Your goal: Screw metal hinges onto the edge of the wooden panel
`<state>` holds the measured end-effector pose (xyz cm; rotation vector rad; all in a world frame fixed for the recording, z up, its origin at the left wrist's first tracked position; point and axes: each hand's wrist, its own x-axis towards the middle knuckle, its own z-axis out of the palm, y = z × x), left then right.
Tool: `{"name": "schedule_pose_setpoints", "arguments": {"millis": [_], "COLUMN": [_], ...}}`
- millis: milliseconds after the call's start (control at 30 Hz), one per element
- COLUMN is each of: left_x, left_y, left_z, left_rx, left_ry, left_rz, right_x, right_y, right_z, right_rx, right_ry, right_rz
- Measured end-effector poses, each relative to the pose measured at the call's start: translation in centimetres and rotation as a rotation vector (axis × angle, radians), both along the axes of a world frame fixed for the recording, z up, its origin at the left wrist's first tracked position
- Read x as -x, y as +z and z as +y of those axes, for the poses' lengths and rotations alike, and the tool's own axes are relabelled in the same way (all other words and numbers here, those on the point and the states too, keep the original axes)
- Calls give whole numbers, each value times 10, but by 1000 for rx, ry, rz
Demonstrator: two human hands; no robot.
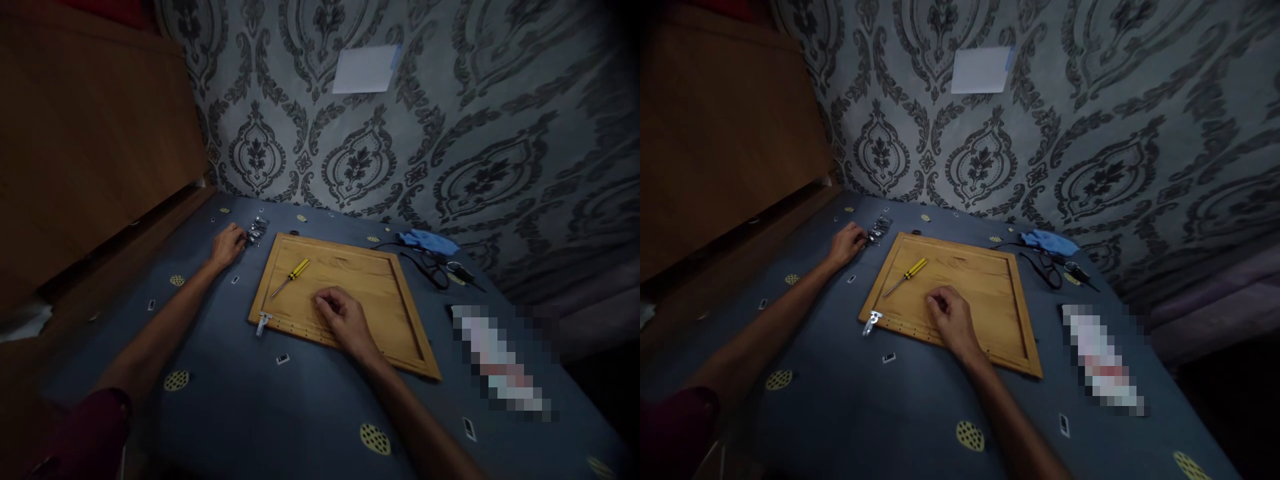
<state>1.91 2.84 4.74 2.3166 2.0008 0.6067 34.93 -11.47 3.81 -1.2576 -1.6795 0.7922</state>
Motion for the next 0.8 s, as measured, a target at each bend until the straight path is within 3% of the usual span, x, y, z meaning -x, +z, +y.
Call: {"name": "schedule_pose_setpoints", "arguments": {"millis": [200,467,800], "left_x": [4,21,33], "left_y": [2,-6,-10], "left_z": [-7,-42,-58], "left_rx": [-35,-66,-95], "left_ry": [-57,-120,-56], "left_rz": [23,-19,-424], "right_x": [0,-1,-4], "right_y": [0,-4,-6], "right_z": [0,1,2], "right_rx": [-20,-35,-24], "right_ry": [-2,10,17], "right_rz": [-10,-5,-25]}}
